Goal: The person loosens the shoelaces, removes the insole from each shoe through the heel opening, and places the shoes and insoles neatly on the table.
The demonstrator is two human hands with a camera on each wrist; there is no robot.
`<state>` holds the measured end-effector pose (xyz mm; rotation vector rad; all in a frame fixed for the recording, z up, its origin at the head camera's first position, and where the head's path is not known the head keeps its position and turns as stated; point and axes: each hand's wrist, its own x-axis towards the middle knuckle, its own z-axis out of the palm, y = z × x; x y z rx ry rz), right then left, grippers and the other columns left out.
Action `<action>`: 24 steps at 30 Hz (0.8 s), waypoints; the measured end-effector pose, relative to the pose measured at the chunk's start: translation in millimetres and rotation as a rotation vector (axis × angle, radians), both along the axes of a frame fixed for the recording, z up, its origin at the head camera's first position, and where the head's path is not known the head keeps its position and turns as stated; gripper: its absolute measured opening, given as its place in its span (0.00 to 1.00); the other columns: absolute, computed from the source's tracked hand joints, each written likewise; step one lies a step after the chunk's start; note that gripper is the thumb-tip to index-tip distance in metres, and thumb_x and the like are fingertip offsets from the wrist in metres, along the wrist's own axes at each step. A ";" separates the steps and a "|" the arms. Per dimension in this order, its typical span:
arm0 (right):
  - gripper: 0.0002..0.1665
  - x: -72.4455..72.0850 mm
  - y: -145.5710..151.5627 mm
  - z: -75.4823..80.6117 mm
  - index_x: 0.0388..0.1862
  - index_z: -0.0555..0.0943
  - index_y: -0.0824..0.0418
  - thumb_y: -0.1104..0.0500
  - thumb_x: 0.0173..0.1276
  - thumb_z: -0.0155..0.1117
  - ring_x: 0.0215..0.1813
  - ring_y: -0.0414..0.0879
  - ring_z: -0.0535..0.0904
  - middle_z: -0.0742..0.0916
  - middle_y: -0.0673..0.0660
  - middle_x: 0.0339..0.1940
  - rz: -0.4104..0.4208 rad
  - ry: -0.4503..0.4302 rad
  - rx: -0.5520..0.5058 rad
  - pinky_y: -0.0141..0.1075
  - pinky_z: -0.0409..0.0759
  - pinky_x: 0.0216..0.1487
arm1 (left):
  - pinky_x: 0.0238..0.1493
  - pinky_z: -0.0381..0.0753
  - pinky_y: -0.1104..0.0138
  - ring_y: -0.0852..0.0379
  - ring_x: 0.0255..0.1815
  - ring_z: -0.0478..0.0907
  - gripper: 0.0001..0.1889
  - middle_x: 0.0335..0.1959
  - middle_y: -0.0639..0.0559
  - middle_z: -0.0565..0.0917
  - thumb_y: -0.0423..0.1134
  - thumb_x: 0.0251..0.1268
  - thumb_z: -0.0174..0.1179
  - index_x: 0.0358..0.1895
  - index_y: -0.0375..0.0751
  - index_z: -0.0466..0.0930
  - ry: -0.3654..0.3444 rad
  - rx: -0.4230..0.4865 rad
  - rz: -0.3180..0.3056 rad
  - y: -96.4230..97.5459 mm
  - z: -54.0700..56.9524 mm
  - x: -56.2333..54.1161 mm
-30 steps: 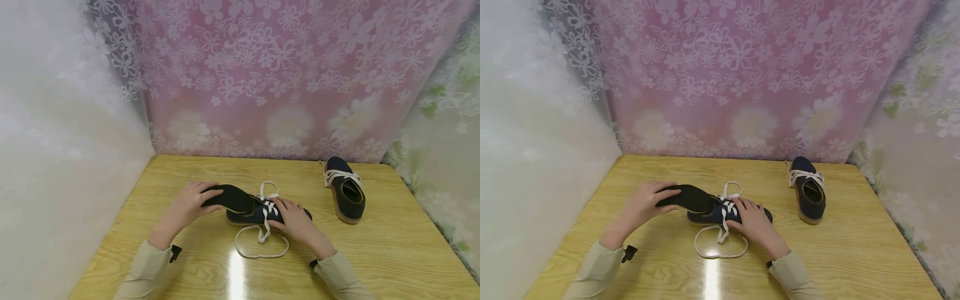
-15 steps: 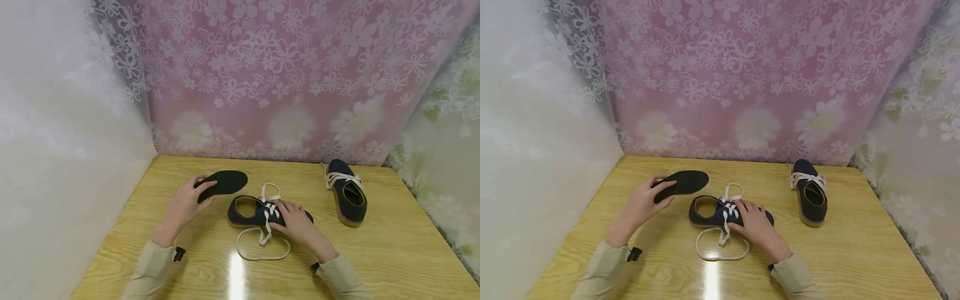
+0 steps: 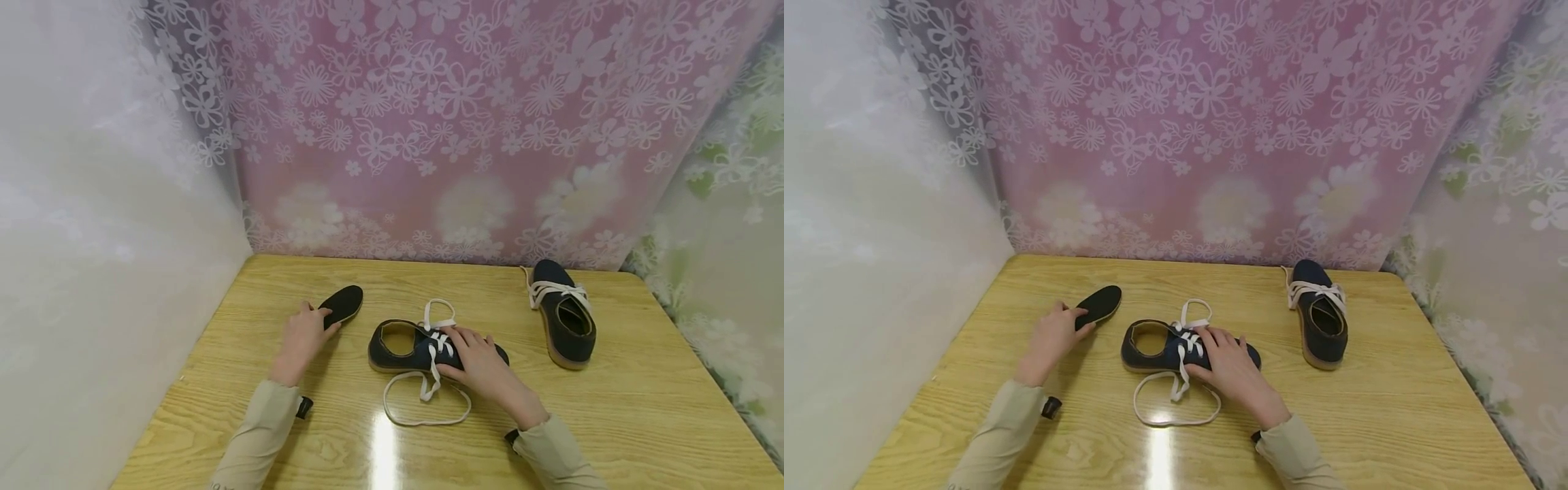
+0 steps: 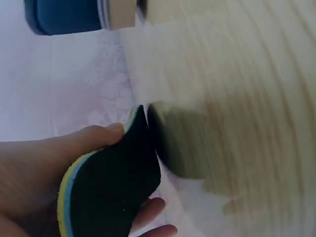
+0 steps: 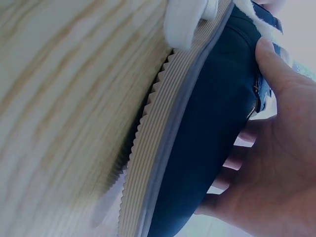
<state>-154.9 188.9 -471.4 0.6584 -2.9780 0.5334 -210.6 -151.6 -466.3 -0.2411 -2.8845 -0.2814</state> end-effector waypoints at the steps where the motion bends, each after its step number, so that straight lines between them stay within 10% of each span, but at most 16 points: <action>1: 0.42 0.1 -0.3 0.3 0.75 0.68 0.61 0.42 0.70 0.67 0.67 0.71 0.72 0.75 0.69 0.69 0.001 0.004 0.000 0.74 0.63 0.64 | 0.16 0.77 0.59 0.48 0.14 0.74 0.21 0.44 0.29 0.81 0.51 0.64 0.70 0.53 0.41 0.88 -0.008 -0.025 0.008 0.4 -0.8 0.9; 12: 0.42 0.0 -2.5 1.6 0.75 0.68 0.61 0.42 0.70 0.67 0.67 0.71 0.73 0.75 0.69 0.69 0.010 0.021 -0.001 0.74 0.64 0.63 | 0.18 0.78 0.60 0.44 0.25 0.79 0.27 0.50 0.29 0.80 0.56 0.66 0.66 0.59 0.40 0.85 -0.080 -0.128 0.010 0.7 -6.7 10.9; 17: 0.42 -0.2 -1.7 1.5 0.75 0.68 0.61 0.42 0.70 0.68 0.67 0.71 0.73 0.75 0.69 0.69 0.007 0.029 0.003 0.74 0.64 0.63 | 0.46 0.85 0.47 0.32 0.56 0.78 0.29 0.63 0.30 0.75 0.51 0.71 0.63 0.68 0.37 0.76 -0.110 -0.051 -0.087 -7.3 -6.4 17.3; 24: 0.41 1.1 -1.2 2.4 0.75 0.68 0.61 0.42 0.71 0.67 0.67 0.71 0.73 0.75 0.69 0.69 -0.001 0.006 0.014 0.74 0.64 0.63 | 0.68 0.61 0.31 0.35 0.77 0.59 0.33 0.79 0.35 0.59 0.48 0.77 0.56 0.78 0.38 0.60 -0.319 -0.028 -0.221 -10.9 -9.8 33.9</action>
